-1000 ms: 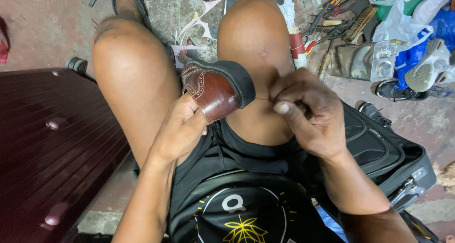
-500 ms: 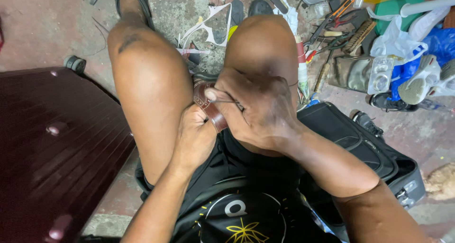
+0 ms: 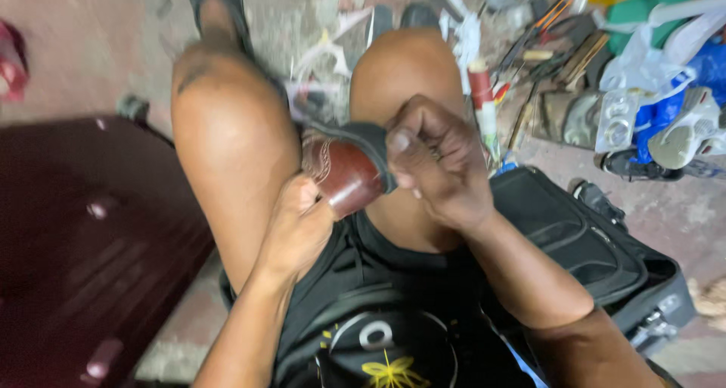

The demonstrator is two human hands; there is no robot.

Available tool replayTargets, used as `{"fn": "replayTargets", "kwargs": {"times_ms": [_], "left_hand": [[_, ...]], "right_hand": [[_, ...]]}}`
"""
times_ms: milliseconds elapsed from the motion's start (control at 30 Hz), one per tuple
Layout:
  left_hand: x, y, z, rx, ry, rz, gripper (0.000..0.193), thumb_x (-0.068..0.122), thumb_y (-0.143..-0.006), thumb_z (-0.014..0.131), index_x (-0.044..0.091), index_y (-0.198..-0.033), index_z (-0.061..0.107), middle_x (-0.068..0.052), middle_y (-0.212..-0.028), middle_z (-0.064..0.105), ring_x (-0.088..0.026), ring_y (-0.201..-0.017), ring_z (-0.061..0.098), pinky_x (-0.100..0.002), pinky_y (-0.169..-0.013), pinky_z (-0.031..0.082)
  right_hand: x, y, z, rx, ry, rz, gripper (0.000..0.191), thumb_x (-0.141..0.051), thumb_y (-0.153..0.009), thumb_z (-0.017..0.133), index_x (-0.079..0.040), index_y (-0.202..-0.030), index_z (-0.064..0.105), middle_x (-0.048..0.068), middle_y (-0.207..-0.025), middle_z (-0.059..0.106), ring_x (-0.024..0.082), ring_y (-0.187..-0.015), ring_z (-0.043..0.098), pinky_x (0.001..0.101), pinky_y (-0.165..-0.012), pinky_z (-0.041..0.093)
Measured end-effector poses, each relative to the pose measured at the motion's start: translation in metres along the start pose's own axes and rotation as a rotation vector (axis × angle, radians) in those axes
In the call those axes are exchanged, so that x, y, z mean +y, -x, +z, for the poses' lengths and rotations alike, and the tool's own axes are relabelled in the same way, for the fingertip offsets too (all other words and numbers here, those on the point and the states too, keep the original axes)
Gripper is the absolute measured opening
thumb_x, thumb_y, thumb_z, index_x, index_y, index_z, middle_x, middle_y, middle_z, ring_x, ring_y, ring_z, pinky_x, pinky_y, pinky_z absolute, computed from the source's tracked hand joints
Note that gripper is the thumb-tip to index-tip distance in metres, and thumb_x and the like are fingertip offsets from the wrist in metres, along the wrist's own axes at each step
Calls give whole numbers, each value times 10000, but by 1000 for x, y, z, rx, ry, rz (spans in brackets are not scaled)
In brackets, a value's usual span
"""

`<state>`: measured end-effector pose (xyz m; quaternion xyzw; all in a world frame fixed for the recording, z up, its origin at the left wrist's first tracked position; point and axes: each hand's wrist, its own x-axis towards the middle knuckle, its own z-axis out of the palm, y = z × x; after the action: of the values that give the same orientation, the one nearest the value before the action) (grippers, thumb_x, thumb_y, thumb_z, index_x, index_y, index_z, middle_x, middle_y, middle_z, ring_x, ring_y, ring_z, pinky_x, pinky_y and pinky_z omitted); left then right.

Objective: The person is repairing a brown leather shoe by stitching the sole to the upper part using a needle and thread. They repeatedly push the needle through the sole and pull the thread to secure the seam.

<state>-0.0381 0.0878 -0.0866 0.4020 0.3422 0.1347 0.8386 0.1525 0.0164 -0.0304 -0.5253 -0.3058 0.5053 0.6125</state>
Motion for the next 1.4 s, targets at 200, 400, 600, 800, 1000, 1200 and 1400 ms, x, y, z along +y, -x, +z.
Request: {"fn": "replayTargets", "kwargs": {"times_ms": [200,400,600,800,1000,1200,1400], "left_hand": [[-7,12,-34,-139,214,6,307,243,-955,629,-6,-1132,666,-47,-918,694,-108,-813,615,-215,-610,416],[1,36,-12,5,-123,45,349,290,-1015,564,-13,-1154,671,-3,-980,669,-74,-833,531,-254,-726,408],[51,42,16,-67,-722,104,217,222,-957,679,29,-1054,705,-51,-905,670,-129,-787,578,-313,-722,499],[55,33,20,-36,-1016,188,187,218,-892,721,60,-990,699,-98,-759,650,-182,-619,586,-322,-598,489],[46,37,17,-84,-957,253,208,229,-917,719,59,-1035,709,-71,-798,638,-174,-627,544,-321,-567,449],[43,36,16,-105,-932,277,193,213,-922,713,65,-1045,704,-62,-824,637,-162,-660,552,-312,-592,459],[37,38,16,-77,-941,266,211,224,-896,731,58,-1021,696,-93,-830,636,-221,-667,580,-350,-607,466]], "right_hand": [[1,10,-25,41,150,-272,364,-367,-1055,546,-5,-1087,521,149,-1071,587,159,-877,620,193,-509,387],[25,67,-39,302,-24,-182,461,-423,-1094,393,-7,-1072,590,130,-1212,611,131,-844,635,212,-527,421],[21,115,-49,366,454,-38,453,-368,-1134,373,10,-1141,624,74,-1040,567,86,-630,482,218,-610,405],[27,116,-35,132,768,-345,56,-14,-1005,553,-60,-1018,583,123,-1144,680,260,-956,691,307,-835,571],[11,108,-17,66,941,-275,354,6,-909,695,-69,-1254,709,126,-1131,763,207,-884,768,325,-779,604],[6,104,-11,32,962,-265,355,11,-884,691,-71,-1229,715,122,-1134,757,239,-927,775,333,-795,620],[-7,106,-4,4,1076,-176,384,-3,-871,670,-72,-1245,715,121,-1079,756,261,-829,755,355,-709,597]]}}
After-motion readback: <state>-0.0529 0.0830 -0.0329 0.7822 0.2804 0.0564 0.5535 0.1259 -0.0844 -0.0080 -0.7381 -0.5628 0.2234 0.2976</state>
